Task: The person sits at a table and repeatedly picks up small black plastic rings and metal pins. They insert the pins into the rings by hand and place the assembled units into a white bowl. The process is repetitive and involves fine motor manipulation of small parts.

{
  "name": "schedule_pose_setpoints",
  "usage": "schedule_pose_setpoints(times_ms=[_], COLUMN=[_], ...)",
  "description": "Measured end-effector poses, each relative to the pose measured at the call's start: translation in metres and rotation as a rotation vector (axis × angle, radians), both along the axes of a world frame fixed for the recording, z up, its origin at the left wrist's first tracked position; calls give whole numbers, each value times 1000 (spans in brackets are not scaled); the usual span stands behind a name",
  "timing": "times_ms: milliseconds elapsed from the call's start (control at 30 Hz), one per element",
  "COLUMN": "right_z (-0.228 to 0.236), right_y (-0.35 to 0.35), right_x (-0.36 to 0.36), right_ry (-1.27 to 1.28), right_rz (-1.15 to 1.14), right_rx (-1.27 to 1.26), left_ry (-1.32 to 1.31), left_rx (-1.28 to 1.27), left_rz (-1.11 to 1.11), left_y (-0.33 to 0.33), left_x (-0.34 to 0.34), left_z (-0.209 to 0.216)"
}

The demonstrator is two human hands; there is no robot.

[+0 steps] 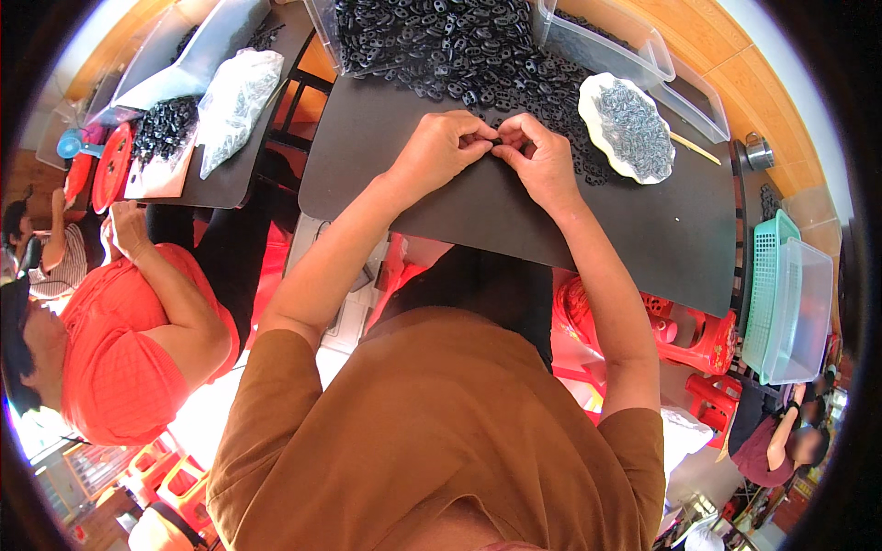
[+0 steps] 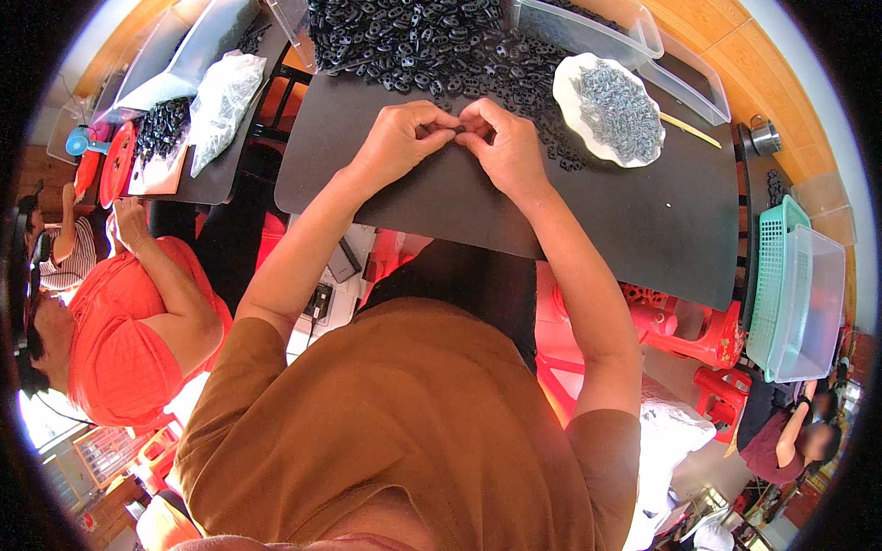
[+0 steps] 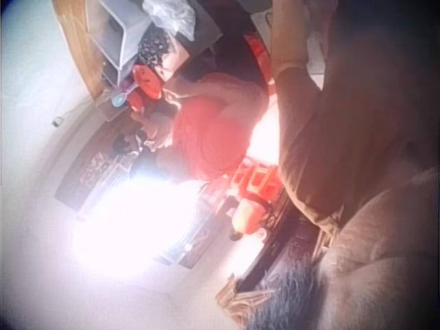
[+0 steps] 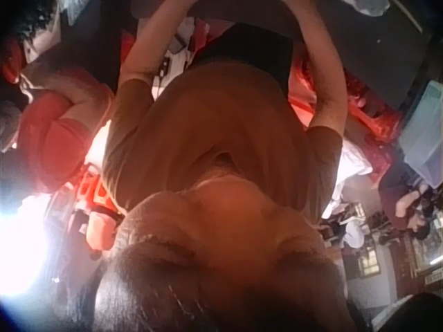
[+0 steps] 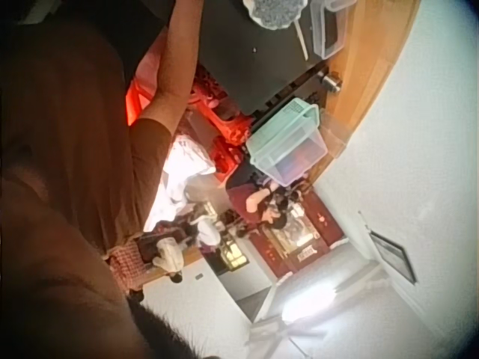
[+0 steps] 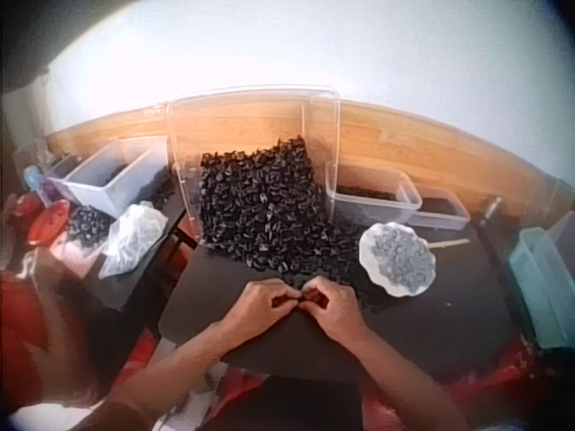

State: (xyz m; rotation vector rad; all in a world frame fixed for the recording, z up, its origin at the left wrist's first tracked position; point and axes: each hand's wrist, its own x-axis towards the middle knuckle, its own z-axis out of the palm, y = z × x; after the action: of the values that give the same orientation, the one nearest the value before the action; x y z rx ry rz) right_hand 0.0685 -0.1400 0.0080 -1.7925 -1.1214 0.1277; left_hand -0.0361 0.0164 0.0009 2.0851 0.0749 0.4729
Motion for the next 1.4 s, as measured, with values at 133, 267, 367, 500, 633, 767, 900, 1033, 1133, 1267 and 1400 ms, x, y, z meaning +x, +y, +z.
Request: schedule_pose_setpoints(times_ms=[133,267,367,500,633,767,900,1033,1133,1267,1400], right_z=[-4,-5,-3,-2,-2,-5,-6,-7,-8,-7,-6], right_y=[-5,-9,-10,-9,-9,-8,-9,-9,-9,-9,-9], right_x=[2,1,-1,-1,-2,0,1,0,2,3,1], right_ry=[-17,-81,-100,-123,-86,-141,-177,-211,-232,-233,-327], right_rz=[19,26,20,-1,-5,-16,-2,-17,10,48,83], right_rx=[11,4,12,-1,-14,-41,-42,-20,7,34,59], left_ry=[-10,19,-10,-35,-36,-15,30,15,-10,1,-16], left_rx=[17,-40,-13,0,4,-18,-69,-20,-6,-28,-41], left_rz=[8,8,4,-2,2,24,49,48,36,18,-12], left_y=[-3,-5,-2,-2,-2,-4,-7,-5,-4,-4,-3], left_x=[-1,-1,0,-1,-2,-4,-7,-7,-6,-7,-8], left_z=[3,4,0,-1,0,2,6,4,-1,0,-1])
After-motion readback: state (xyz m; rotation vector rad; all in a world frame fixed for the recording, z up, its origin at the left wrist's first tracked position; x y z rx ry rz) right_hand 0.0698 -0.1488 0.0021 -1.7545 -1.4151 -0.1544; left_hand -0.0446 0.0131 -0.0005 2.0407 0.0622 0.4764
